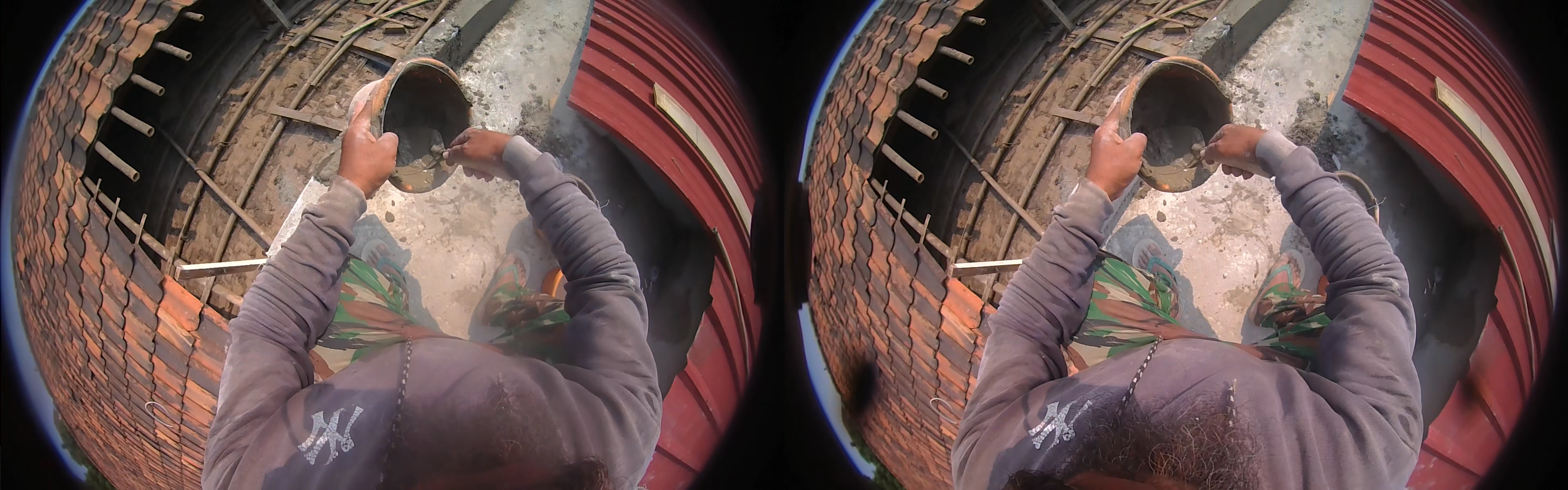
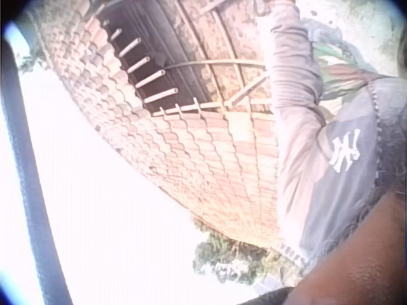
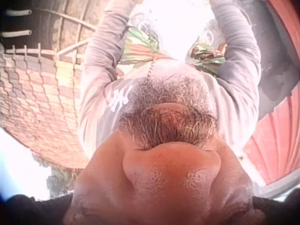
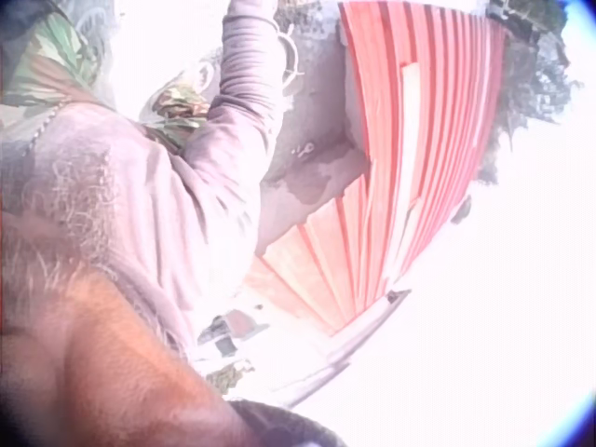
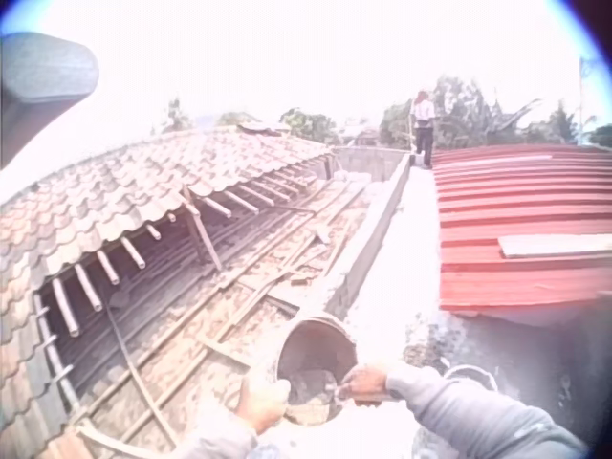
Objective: The person applies mortar to a concrete ledge on a rooftop using a trowel, taking mortar from a bucket and smoothing it along the structure.
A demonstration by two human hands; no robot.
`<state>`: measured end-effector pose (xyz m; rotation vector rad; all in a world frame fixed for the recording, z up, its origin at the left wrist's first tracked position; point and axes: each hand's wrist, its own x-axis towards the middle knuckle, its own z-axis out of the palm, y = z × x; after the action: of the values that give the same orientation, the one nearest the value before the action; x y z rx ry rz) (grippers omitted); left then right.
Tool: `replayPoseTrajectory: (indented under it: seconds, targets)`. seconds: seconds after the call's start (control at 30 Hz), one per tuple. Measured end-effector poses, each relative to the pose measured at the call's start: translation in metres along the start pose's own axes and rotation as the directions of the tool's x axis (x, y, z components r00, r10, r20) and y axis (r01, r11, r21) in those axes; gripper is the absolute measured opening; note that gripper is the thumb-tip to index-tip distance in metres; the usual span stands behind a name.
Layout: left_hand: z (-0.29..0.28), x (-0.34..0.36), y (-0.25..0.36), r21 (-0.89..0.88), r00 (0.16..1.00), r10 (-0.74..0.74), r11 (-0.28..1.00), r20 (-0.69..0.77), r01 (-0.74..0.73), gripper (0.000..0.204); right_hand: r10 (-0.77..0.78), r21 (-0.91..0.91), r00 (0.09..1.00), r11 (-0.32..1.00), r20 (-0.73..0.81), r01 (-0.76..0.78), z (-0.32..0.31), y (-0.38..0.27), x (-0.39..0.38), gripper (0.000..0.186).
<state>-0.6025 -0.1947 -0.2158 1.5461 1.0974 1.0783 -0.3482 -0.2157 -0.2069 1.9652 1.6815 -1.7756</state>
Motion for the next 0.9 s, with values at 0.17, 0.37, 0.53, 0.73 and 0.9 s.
replayPoseTrajectory:
  seconds: [0.17, 0.37, 0.53, 0.73, 0.9]
  targets:
    - [-0.011, 0.001, 0.014, -0.313, 0.989, -0.146, 0.939, 0.008, 0.141, 0.060, -0.182, 0.677, 0.983, 0.727, 0.025, 0.117, 0.039, 0.035, -0.032, 0.035]
    - [-0.025, 0.014, -0.006, -0.277, 0.968, -0.237, 0.939, -0.085, 0.206, 0.057, -0.279, 0.711, 0.948, 0.636, -0.152, 0.302, 0.039, 0.034, -0.024, 0.035]
    - [-0.042, 0.027, -0.012, -0.395, 0.926, -0.338, 0.883, -0.165, 0.252, 0.049, -0.300, 0.867, 0.929, 0.378, -0.218, 0.325, 0.021, 0.042, 0.003, 0.036]
    - [-0.072, 0.022, 0.009, -0.363, 0.875, -0.416, 0.877, -0.249, 0.314, 0.054, -0.060, 0.779, 0.777, -0.019, -0.626, 0.626, -0.035, 0.061, 0.047, 0.040]
    - [-0.094, 0.018, -0.001, -0.295, 0.853, -0.402, 0.904, -0.334, 0.310, 0.043, 0.421, 0.330, 0.144, 0.413, -0.896, 0.849, -0.107, 0.071, 0.180, 0.055]
